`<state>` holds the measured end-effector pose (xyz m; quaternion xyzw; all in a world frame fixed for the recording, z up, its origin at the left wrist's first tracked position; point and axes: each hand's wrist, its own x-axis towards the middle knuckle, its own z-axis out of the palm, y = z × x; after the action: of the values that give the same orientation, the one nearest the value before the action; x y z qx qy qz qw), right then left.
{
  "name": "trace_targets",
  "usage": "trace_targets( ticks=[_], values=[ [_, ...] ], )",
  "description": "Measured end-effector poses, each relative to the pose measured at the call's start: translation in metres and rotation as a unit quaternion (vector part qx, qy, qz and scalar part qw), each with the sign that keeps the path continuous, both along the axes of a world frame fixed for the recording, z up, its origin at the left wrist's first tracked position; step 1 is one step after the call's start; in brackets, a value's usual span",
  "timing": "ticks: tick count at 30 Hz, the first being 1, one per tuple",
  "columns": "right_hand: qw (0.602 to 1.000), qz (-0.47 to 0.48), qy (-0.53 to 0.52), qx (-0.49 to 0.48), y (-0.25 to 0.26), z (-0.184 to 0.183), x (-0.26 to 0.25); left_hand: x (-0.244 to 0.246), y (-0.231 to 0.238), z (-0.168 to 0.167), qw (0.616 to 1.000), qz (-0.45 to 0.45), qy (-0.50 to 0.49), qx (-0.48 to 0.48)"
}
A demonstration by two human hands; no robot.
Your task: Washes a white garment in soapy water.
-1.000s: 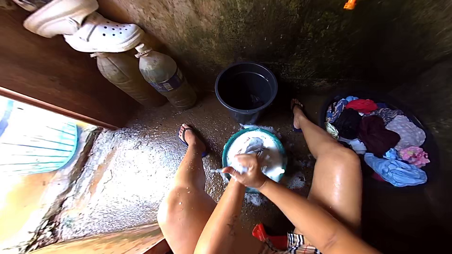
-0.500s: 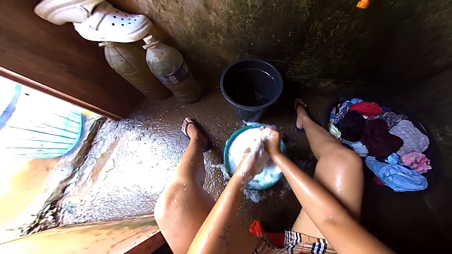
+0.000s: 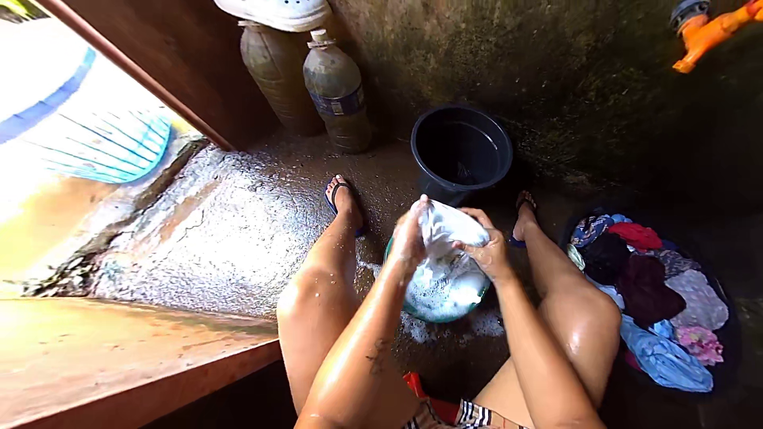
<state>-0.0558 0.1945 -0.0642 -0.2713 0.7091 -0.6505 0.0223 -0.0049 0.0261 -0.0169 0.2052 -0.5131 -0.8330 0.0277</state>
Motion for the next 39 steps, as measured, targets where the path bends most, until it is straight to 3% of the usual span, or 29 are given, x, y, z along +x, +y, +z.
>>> trace_targets(
  ticks=[1,3,5,7,9,11,14,17,20,22,24,25,26,27,29,31,32,33,34,36,37,39],
  values=[
    [0.995,-0.016,0.024,-0.096,-0.023,0.007,0.019,-0.001,0.013,-0.014,1.0,0.004,-0.012,0.019],
    [0.977,-0.092,0.123,-0.148,-0.061,0.009,0.052,-0.002,0.034,-0.05,0.999,-0.01,0.034,0.02],
    [0.96,-0.195,0.173,-0.104,-0.063,-0.007,0.051,0.003,0.041,-0.055,0.999,-0.031,0.037,-0.004],
    [0.952,-0.281,0.106,-0.052,-0.046,-0.02,0.023,0.015,0.049,-0.025,0.997,-0.061,0.004,-0.042],
    [0.96,-0.278,0.0,-0.038,-0.037,-0.015,0.023,0.02,0.055,-0.016,0.996,-0.061,0.023,-0.052],
    [0.967,-0.233,0.1,-0.042,-0.04,-0.007,0.05,0.018,0.055,-0.018,0.998,-0.036,0.028,-0.047],
    [0.949,-0.192,0.245,-0.047,-0.051,-0.005,0.079,0.021,0.047,-0.009,0.982,-0.094,-0.003,-0.164],
    [0.93,-0.283,0.231,0.029,-0.035,-0.013,0.03,0.02,0.042,-0.004,0.966,-0.164,0.008,-0.198],
    [0.946,-0.293,0.133,0.033,-0.018,-0.004,-0.008,0.023,0.041,0.005,0.961,-0.24,-0.009,-0.14],
    [0.961,-0.264,0.046,-0.072,-0.012,0.03,-0.013,0.023,0.028,-0.009,0.894,-0.369,-0.037,-0.251],
    [0.954,-0.222,-0.012,-0.201,-0.008,0.064,-0.012,0.011,0.028,-0.043,0.787,-0.464,-0.121,-0.388],
    [0.958,-0.174,-0.022,-0.228,-0.003,0.071,-0.012,0.004,0.03,-0.055,0.735,-0.494,-0.158,-0.437],
    [0.967,-0.112,-0.023,-0.226,0.004,0.068,-0.015,-0.001,0.029,-0.056,0.709,-0.5,-0.173,-0.467],
    [0.982,-0.049,-0.016,-0.181,0.015,0.055,-0.019,-0.003,0.025,-0.046,0.722,-0.478,-0.163,-0.473],
    [0.998,0.045,0.009,0.033,0.04,0.024,-0.025,0.002,0.009,-0.012,0.823,-0.368,-0.078,-0.426],
    [0.951,0.082,-0.029,0.298,0.048,0.008,-0.026,0.011,-0.01,0.025,0.934,-0.236,0.048,-0.265],
    [0.926,0.084,-0.046,0.364,0.044,0.003,-0.026,0.014,-0.017,0.034,0.962,-0.177,0.108,-0.179],
    [0.926,0.074,-0.045,0.368,0.04,0.0,-0.024,0.016,-0.019,0.037,0.973,-0.129,0.144,-0.122],
    [0.95,0.054,-0.03,0.306,0.036,0.0,-0.02,0.016,-0.017,0.032,0.981,-0.089,0.148,-0.084],
    [1.0,0.026,-0.001,0.018,0.011,0.003,-0.005,0.009,0.0,0.012,0.995,-0.026,0.082,-0.042],
    [0.995,0.009,0.009,-0.095,-0.011,0.011,0.01,0.006,0.013,0.0,0.998,-0.012,0.056,-0.026],
    [0.98,-0.088,0.096,-0.151,-0.051,0.019,0.044,0.009,0.041,-0.025,0.997,0.0,0.073,0.003]
  ],
)
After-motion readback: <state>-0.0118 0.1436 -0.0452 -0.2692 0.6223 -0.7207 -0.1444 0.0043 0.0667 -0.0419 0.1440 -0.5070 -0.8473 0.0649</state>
